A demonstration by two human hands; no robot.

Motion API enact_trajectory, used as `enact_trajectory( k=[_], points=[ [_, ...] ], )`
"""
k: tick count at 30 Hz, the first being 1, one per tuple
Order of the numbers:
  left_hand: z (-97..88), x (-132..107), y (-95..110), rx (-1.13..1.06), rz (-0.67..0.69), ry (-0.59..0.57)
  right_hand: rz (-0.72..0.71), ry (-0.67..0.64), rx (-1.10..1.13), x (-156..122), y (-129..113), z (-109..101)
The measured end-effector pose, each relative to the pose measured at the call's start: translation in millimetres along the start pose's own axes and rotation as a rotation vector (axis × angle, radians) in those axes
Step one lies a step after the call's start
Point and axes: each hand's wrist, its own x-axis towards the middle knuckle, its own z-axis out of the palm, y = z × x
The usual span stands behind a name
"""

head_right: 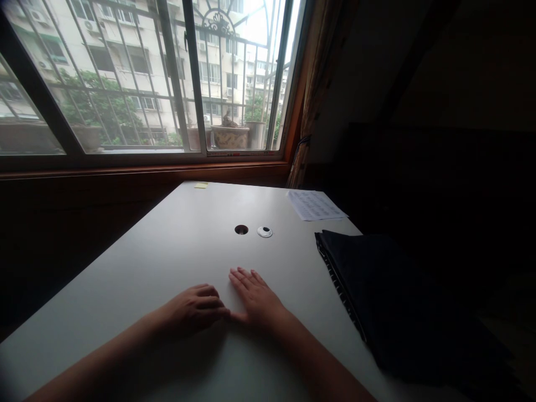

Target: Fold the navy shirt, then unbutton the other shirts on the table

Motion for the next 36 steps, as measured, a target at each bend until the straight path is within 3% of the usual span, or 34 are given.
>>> enact_trajectory(
  k=[29, 32, 36],
  points=[
    [3.4, 1, 1, 0.063, 0.008, 0.002, 0.004, 0.019, -0.008, 0, -3, -2],
    [6.8, -1, -2, 0.027, -0.016, 0.033, 0.019, 0.093, -0.013, -3, -1, -13],
    [10.7, -5, -11, -0.033, -0.072, 0.081, 0.185, 0.389, -0.083, -18, 22, -45]
  ],
)
